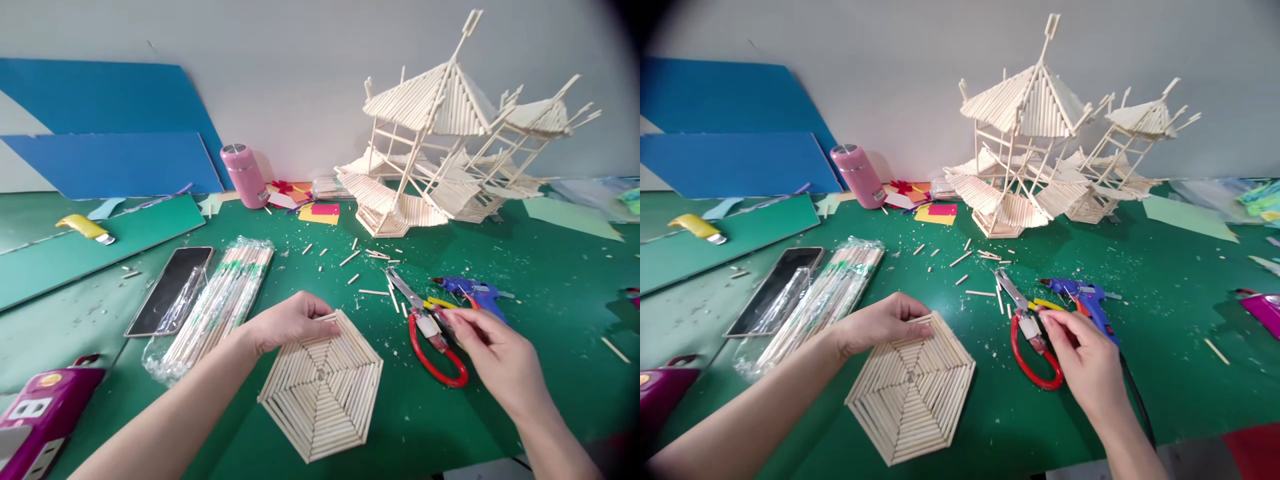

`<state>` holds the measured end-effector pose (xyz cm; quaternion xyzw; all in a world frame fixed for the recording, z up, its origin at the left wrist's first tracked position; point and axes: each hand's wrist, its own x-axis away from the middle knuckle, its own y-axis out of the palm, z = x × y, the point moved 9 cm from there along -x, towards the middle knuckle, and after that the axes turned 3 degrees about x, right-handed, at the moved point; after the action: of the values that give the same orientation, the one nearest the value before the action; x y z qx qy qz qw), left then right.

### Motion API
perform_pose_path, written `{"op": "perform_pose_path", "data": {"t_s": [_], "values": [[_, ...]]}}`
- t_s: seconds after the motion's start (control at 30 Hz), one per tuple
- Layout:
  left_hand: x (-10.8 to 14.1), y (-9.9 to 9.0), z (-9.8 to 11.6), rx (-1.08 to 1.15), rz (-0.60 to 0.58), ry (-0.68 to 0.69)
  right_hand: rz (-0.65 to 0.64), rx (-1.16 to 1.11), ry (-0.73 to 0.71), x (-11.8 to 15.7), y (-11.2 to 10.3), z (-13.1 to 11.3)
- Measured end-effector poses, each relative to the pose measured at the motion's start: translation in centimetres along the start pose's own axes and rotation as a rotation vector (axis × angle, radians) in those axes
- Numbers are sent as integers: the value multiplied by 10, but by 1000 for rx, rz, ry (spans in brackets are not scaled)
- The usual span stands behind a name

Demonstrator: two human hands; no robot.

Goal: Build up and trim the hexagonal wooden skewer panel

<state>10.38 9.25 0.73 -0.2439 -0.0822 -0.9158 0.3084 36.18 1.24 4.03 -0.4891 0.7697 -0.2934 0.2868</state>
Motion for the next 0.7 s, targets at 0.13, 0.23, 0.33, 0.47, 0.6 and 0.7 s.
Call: {"op": "perform_pose_path", "data": {"t_s": [0.13,0.23,0.33,0.47,0.6,0.7], "values": [[-3,2,-3,28,-18,0,47,218,137,6,-28,40],[-3,2,-2,56,-20,-2,56,289,30,10,-33,39],[-3,2,-4,137,-15,-22,30,240,-102,14,-22,25],[-2,4,-9,258,5,-19,-82,236,-83,14,2,19],[-2,5,-11,316,10,21,-181,361,-91,8,14,16],[-2,7,-10,343,-4,50,-289,422,-109,4,21,15]]}}
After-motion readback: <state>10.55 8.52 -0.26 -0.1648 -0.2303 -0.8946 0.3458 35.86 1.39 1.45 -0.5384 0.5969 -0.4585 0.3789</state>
